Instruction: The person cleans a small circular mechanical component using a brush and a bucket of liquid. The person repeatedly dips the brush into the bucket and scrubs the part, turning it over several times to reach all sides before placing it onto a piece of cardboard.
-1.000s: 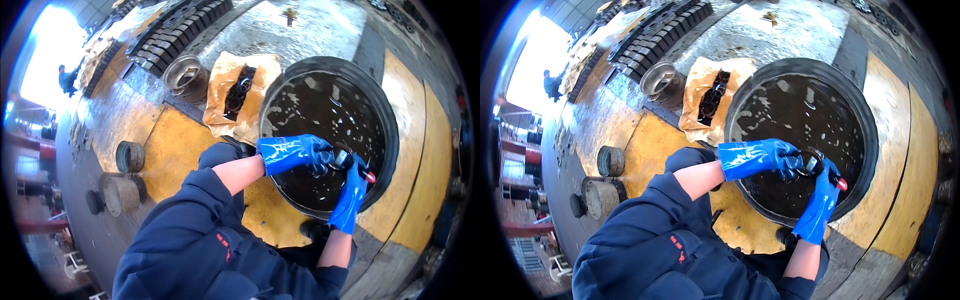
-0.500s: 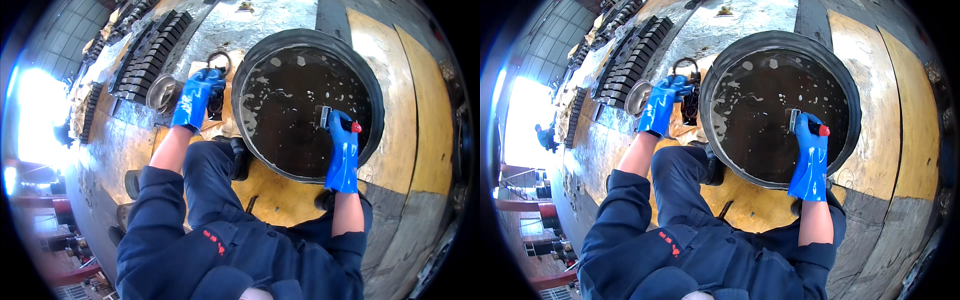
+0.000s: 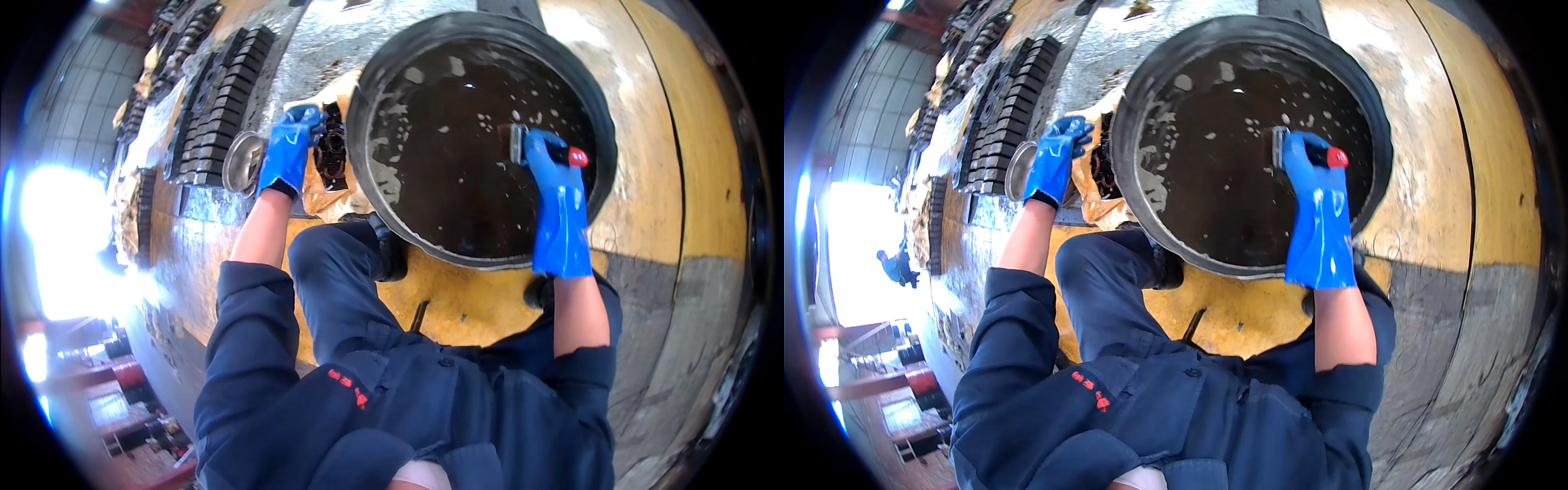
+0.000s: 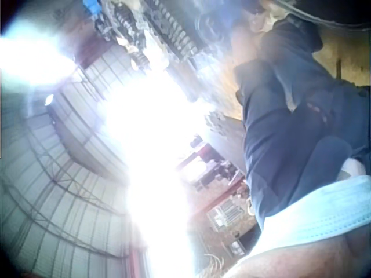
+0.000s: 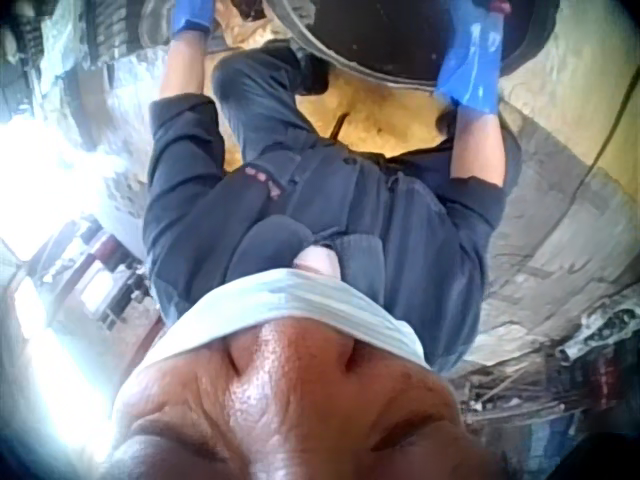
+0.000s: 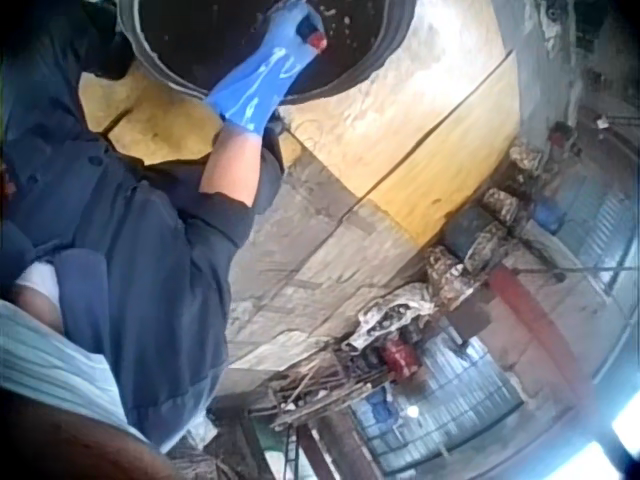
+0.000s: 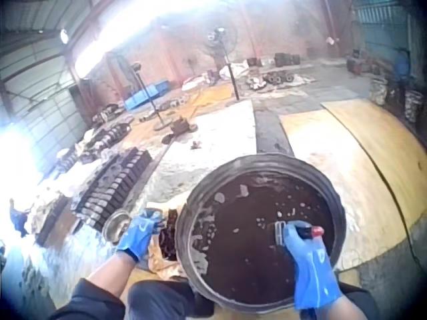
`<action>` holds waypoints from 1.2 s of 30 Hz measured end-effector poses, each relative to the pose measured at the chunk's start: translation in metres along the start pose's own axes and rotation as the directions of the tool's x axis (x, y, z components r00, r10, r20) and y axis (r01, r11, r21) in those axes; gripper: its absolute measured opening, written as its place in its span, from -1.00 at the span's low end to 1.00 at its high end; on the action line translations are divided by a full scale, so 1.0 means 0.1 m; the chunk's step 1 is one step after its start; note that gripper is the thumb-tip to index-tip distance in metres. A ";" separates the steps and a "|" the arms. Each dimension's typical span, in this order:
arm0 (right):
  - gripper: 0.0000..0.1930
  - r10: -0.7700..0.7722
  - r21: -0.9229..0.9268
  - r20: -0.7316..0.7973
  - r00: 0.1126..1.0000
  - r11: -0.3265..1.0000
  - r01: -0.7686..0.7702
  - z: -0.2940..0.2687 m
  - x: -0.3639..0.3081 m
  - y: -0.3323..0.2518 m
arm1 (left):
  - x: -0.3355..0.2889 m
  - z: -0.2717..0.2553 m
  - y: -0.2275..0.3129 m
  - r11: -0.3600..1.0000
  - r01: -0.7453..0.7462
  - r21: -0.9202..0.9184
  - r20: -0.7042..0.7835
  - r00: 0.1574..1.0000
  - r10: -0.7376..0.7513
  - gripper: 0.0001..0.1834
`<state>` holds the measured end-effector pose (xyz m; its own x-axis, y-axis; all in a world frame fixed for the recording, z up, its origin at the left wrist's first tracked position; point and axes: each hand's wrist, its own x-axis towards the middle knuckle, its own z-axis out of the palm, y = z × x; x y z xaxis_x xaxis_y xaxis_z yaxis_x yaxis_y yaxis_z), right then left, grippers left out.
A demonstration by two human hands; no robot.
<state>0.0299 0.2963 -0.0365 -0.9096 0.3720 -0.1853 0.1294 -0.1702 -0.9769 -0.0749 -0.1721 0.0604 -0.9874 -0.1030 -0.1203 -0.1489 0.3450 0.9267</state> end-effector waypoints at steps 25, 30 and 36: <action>-0.73 0.112 0.052 -0.152 0.982 0.993 -0.106 -0.81 -0.78 -0.29 | -0.16 2.43 -0.63 0.588 -0.356 0.726 0.603 0.741 -0.296 -0.26; -0.73 0.062 0.026 -0.100 0.993 0.998 -0.060 -0.59 -0.61 -0.39 | -0.34 2.54 -0.62 0.466 -0.407 0.785 0.597 0.695 -0.400 -0.31; -0.73 0.037 -0.035 -0.068 0.997 0.999 -0.040 -0.35 -0.42 -0.48 | -0.63 2.47 -0.63 0.431 -0.612 0.663 0.748 0.516 -0.418 -0.37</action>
<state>0.0754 0.3212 0.0141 -0.8749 0.4270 -0.2284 0.1793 -0.1525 -0.9719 -0.0169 0.0433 -0.0779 -0.4877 0.5000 -0.7156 0.5038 0.8306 0.2370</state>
